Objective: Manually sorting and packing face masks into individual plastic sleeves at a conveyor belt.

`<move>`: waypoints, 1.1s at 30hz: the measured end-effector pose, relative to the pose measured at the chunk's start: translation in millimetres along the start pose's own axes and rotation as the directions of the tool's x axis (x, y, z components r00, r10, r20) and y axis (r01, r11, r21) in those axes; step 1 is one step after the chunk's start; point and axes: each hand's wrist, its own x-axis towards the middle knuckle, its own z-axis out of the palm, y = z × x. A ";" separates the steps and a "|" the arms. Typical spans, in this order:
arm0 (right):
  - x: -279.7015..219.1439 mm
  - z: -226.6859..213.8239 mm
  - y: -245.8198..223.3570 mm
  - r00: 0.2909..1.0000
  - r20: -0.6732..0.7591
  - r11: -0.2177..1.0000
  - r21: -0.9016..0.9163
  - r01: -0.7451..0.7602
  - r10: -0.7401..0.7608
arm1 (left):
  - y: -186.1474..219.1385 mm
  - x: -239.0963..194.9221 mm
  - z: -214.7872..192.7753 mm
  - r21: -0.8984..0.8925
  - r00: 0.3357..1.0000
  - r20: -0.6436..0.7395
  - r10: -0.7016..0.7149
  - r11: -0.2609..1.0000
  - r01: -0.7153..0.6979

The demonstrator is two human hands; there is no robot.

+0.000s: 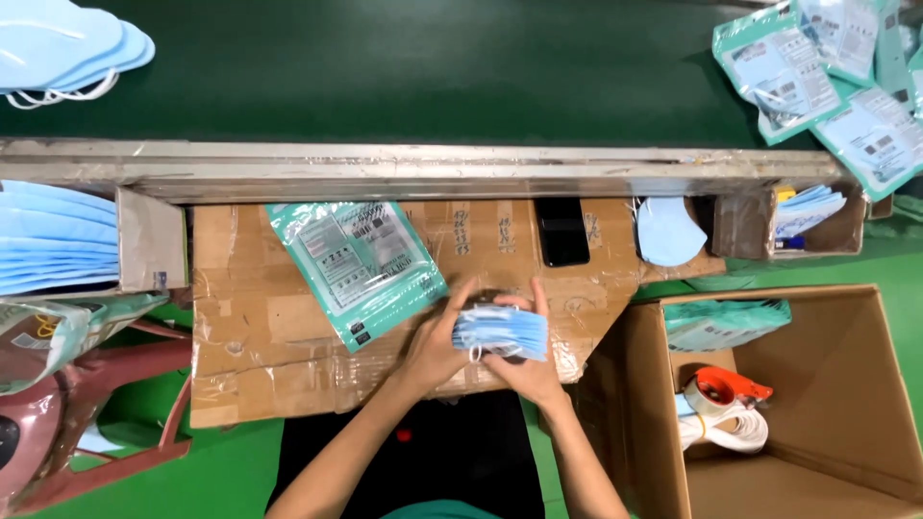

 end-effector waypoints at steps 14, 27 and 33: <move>1.7 -8.0 61.8 0.864 -0.488 0.970 -0.128 -0.209 0.122 | -23.4 -25.2 -81.1 0.749 0.679 -0.314 0.664 0.613 -0.253; 50.4 53.3 26.6 0.878 -0.028 0.857 0.233 -0.460 0.478 | 2.3 -36.4 -79.9 0.688 0.597 -0.348 0.723 0.630 -0.361; 32.6 57.6 -5.0 0.983 -0.032 0.883 -0.436 -0.176 0.180 | 34.6 -50.5 -92.6 0.736 0.470 -0.397 0.788 0.580 -0.350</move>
